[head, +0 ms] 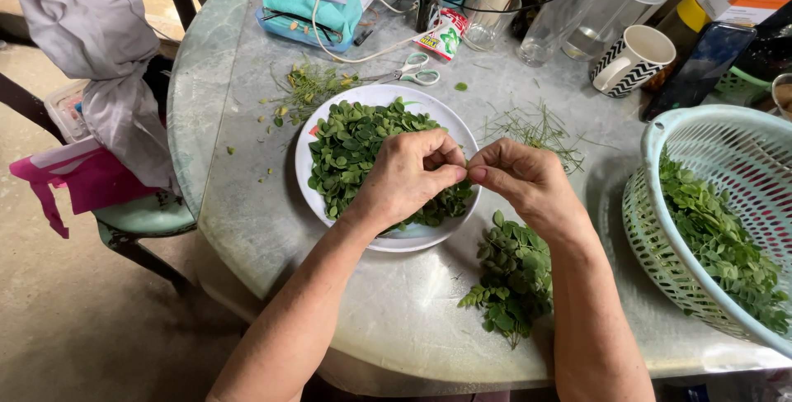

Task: The person strips moringa leaves from their stems by hand, placing the leaves into a white plate and discarding the bare stems onto the table. They then sort through the leaves on the plate, removing any remaining small stems and transferring the cleaned leaves into a plastic basket.

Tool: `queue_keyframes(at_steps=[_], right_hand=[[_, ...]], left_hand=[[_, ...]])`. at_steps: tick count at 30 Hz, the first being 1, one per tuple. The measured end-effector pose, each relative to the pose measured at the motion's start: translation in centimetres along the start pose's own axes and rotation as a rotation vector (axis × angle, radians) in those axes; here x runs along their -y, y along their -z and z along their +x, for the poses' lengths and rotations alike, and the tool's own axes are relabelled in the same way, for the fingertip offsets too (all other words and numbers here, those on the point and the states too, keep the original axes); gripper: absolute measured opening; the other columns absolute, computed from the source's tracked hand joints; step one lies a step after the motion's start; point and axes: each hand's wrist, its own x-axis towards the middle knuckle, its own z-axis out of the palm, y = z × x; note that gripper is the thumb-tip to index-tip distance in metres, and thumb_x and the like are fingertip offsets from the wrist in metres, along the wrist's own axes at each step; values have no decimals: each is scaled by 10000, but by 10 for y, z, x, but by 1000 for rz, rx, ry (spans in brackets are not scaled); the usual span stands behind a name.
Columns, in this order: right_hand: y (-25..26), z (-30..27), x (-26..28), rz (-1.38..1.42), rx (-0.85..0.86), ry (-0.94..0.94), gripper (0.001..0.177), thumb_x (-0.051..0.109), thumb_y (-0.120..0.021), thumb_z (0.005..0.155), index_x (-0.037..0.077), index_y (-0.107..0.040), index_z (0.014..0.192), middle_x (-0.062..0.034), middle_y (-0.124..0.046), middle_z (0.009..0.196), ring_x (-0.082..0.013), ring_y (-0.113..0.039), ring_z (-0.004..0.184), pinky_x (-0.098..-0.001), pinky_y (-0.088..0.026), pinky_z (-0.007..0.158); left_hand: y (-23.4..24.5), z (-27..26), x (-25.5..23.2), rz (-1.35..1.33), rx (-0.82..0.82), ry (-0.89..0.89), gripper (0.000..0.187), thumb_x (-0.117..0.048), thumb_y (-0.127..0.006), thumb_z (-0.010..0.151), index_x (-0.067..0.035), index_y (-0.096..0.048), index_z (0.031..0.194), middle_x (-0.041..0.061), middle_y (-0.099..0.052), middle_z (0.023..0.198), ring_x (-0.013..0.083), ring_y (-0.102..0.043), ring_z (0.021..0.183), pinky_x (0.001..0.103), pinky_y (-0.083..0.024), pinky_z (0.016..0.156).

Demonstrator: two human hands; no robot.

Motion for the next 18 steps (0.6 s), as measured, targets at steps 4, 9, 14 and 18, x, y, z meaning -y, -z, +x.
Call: queue_keyframes(at_steps=[4,9,14,18], right_hand=[[0,-1,6,-81,8,22,143,122,-720,917,-8,-716,975,-19,-731,907,-88,-650,891,-271,-544,834],[6,-3,9,-162,33,42,134,125,-696,913,-1,-715,953,-29,-736,887,-98,-657,883,-283,-546,832],[8,-4,15,-226,38,42,134,128,-697,916,1,-716,954,-32,-732,862,-107,-652,855,-288,-542,803],[20,-3,7,-213,-23,42,119,100,-687,919,-5,-716,968,-41,-734,883,-117,-668,871,-278,-541,811]], left_hand=[[0,-1,2,14,27,-34,77,-47,-770,829,-14,-712,869,30,-756,804,76,-710,731,251,-596,680],[4,-1,-2,67,24,8,83,-67,-777,805,-19,-724,847,31,-760,775,79,-706,693,250,-582,654],[5,-2,0,59,27,25,62,-59,-769,804,-18,-729,828,33,-762,755,84,-711,688,250,-585,657],[13,1,2,194,-57,35,44,-71,-748,797,-50,-746,836,23,-768,787,87,-719,695,258,-613,663]])
